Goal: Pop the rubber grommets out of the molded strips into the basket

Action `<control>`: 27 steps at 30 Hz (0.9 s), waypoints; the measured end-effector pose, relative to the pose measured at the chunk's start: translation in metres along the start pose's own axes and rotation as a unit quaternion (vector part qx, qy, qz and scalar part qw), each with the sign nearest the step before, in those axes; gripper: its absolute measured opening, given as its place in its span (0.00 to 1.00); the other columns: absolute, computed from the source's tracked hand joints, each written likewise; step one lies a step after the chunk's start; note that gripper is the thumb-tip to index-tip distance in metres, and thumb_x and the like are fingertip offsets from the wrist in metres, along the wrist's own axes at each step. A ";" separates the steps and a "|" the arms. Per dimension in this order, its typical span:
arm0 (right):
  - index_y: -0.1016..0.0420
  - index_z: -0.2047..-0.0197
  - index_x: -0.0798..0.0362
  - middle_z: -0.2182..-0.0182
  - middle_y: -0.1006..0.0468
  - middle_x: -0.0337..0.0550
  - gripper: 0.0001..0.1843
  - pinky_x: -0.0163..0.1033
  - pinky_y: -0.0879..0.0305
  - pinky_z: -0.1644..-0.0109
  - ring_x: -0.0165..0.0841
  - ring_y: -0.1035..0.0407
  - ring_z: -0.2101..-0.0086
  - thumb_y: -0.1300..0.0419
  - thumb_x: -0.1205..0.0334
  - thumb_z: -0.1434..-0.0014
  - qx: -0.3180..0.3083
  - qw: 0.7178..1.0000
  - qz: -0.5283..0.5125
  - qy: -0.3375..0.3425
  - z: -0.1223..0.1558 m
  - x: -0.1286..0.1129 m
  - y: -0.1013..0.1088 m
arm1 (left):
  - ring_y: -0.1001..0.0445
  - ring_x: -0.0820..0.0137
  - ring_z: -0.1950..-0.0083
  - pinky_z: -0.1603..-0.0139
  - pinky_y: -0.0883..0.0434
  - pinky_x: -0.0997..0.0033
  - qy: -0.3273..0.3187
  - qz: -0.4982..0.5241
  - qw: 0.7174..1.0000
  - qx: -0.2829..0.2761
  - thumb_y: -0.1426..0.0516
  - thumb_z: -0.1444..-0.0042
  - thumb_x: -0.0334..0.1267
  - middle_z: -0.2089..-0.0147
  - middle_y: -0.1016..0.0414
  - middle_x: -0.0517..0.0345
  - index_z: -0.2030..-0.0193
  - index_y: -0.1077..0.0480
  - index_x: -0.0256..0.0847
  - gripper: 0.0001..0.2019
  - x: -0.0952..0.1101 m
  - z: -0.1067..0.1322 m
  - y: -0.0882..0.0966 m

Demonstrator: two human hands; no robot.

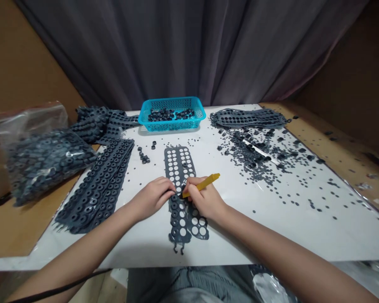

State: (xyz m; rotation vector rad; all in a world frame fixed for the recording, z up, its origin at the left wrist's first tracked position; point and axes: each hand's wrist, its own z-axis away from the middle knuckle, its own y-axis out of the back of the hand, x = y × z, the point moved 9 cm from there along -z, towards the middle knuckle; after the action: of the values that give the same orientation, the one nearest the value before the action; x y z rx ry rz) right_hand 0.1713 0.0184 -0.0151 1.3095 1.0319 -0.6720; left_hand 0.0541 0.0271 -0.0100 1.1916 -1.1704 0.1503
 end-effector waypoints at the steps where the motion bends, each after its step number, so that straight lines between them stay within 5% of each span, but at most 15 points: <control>1: 0.37 0.80 0.52 0.82 0.35 0.37 0.13 0.35 0.46 0.71 0.30 0.39 0.76 0.54 0.68 0.46 0.001 1.000 -0.007 -0.005 0.000 0.001 0.000 | 0.32 0.66 0.64 0.61 0.37 0.71 0.030 0.034 0.999 0.026 0.45 0.43 0.35 0.67 0.28 0.53 0.66 0.26 0.41 0.06 -0.005 0.000 0.007; 6: 0.35 0.79 0.53 0.80 0.32 0.37 0.13 0.35 0.43 0.71 0.30 0.36 0.76 0.53 0.67 0.46 -0.006 0.998 -0.053 -0.028 -0.001 0.007 -0.002 | 0.35 0.72 0.71 0.72 0.39 0.76 0.185 0.199 0.941 0.202 0.38 0.50 0.42 0.72 0.29 0.58 0.70 0.27 0.39 0.09 -0.041 0.011 0.047; 11: 0.31 0.76 0.53 0.80 0.31 0.37 0.12 0.34 0.41 0.73 0.29 0.35 0.77 0.52 0.66 0.47 -0.031 0.988 -0.134 -0.064 -0.003 0.011 -0.004 | 0.38 0.78 0.75 0.75 0.41 0.81 0.239 0.405 0.873 0.127 0.35 0.53 0.43 0.72 0.29 0.58 0.57 0.26 0.38 0.18 -0.050 0.008 0.024; 18: 0.29 0.73 0.53 0.79 0.29 0.40 0.11 0.35 0.39 0.72 0.30 0.35 0.76 0.52 0.63 0.46 -0.009 0.977 -0.202 -0.067 -0.005 0.007 0.008 | 0.44 0.84 0.79 0.79 0.45 0.86 0.256 0.578 0.768 0.102 0.34 0.54 0.39 0.77 0.33 0.59 0.66 0.26 0.32 0.12 -0.051 0.009 0.008; 27: 0.29 0.73 0.53 0.79 0.29 0.41 0.11 0.36 0.39 0.71 0.30 0.35 0.76 0.51 0.63 0.45 -0.013 0.975 -0.211 -0.074 -0.007 0.012 0.005 | 0.43 0.84 0.81 0.81 0.44 0.85 0.259 0.623 0.735 0.063 0.41 0.43 0.41 0.76 0.33 0.57 0.66 0.27 0.30 0.12 -0.051 0.009 -0.001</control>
State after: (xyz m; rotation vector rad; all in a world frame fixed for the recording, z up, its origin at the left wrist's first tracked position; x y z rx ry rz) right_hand 0.1791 0.0277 -0.0235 1.0065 1.2030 -1.0549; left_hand 0.0262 0.0432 -0.0509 0.2120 -1.2622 1.5035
